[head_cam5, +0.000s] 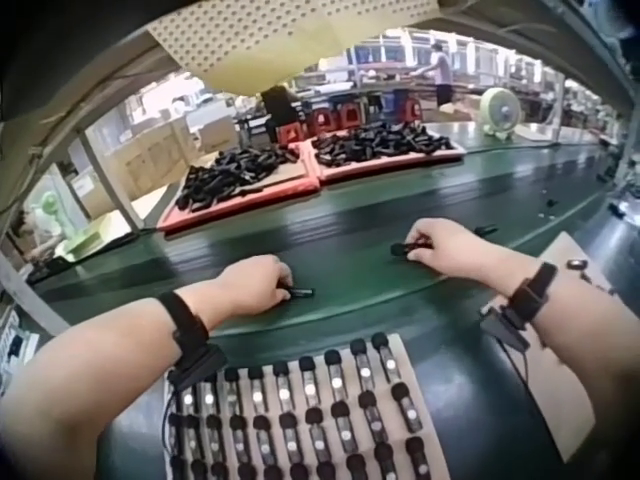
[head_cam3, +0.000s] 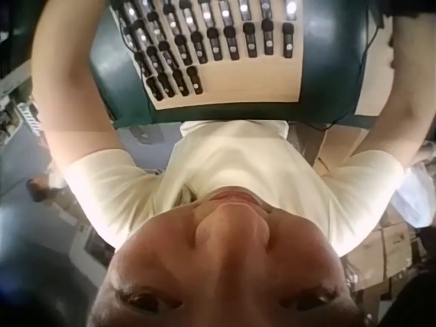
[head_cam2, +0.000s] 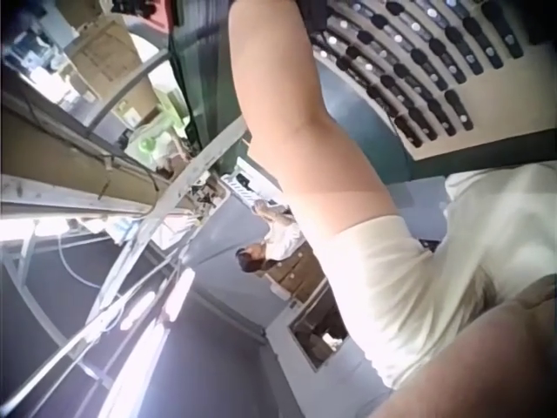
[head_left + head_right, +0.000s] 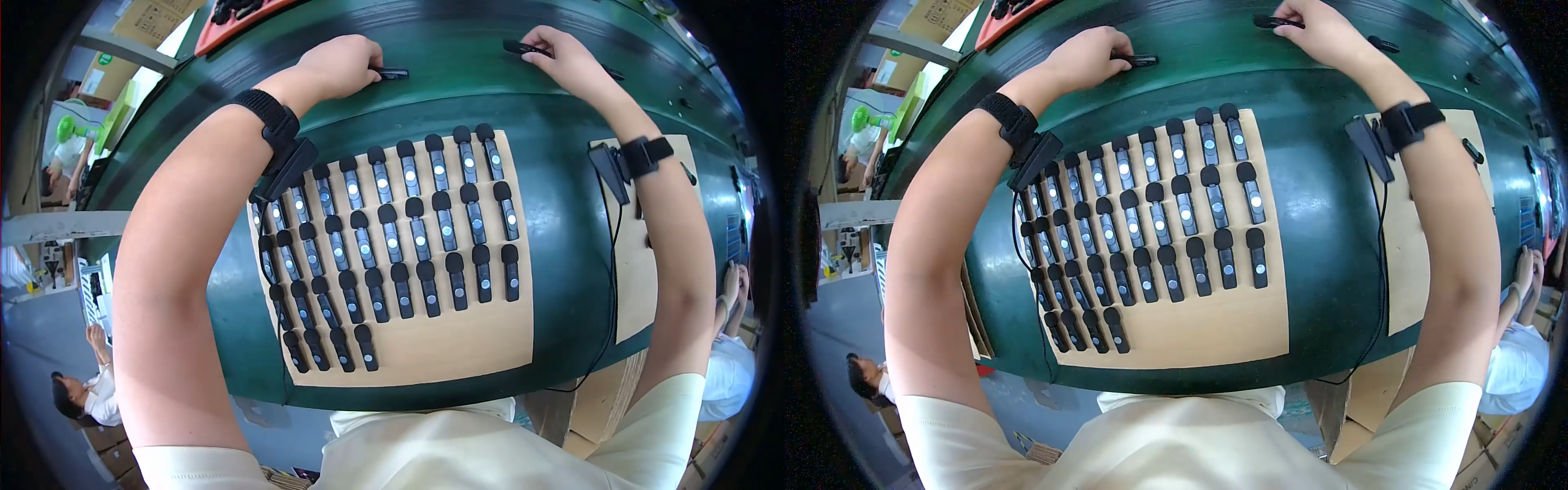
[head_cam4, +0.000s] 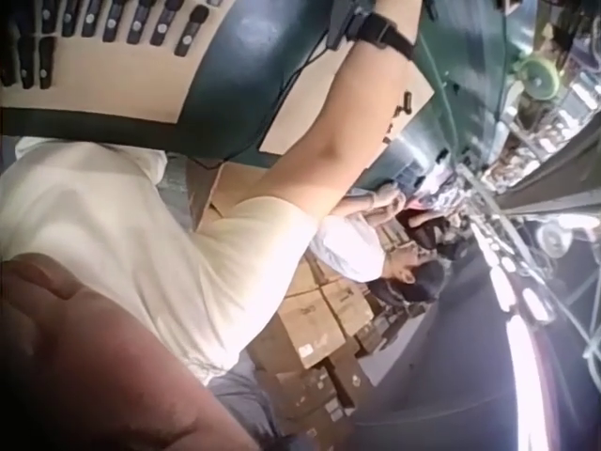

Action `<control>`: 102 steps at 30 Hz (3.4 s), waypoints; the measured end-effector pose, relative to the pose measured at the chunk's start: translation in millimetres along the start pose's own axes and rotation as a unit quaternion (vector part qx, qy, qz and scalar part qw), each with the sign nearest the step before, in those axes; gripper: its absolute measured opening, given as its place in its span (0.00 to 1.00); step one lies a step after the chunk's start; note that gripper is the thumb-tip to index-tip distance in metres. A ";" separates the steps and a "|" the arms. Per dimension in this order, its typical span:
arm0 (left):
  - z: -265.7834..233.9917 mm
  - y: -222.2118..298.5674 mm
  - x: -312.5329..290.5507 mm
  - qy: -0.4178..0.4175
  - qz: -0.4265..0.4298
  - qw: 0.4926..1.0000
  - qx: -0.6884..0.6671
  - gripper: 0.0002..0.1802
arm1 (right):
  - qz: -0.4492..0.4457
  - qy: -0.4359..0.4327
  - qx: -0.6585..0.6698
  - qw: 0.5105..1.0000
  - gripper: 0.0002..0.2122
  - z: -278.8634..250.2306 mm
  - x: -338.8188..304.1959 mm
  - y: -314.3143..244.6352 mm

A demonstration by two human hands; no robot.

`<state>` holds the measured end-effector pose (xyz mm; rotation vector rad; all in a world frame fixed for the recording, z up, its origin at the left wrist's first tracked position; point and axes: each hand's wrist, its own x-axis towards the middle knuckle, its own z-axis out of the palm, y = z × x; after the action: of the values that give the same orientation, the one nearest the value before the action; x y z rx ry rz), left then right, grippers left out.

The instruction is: The person picks up a microphone and a receiver, aligns them end-to-end, and places them onto a cardboard sheet. After filling the sheet, the person moves it aside, places a new cardboard sheet on the table, and continues the process.

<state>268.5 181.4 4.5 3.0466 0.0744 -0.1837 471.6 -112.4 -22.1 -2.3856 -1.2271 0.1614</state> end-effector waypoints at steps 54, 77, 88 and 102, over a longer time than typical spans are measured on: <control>44.2 155.1 -360.2 0.311 0.036 0.781 -0.540 0.15 | -0.173 0.055 0.387 0.904 0.11 62.3 -283.1 -281.0; 50.7 178.3 -340.0 0.297 0.049 0.829 -0.472 0.16 | -0.199 0.064 0.310 0.927 0.21 66.3 -289.3 -295.0; 62.8 186.8 -341.8 0.330 0.067 0.889 -0.309 0.17 | -0.172 0.067 0.246 0.952 0.17 74.5 -306.4 -265.1; 80.8 194.7 -342.2 0.253 0.112 0.957 -0.087 0.10 | -0.238 0.072 0.129 0.960 0.13 100.7 -310.3 -259.6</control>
<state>-69.8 -34.4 -17.1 2.8141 -0.2082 0.5849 63.0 -194.9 -28.1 -1.7920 -1.5600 -0.0050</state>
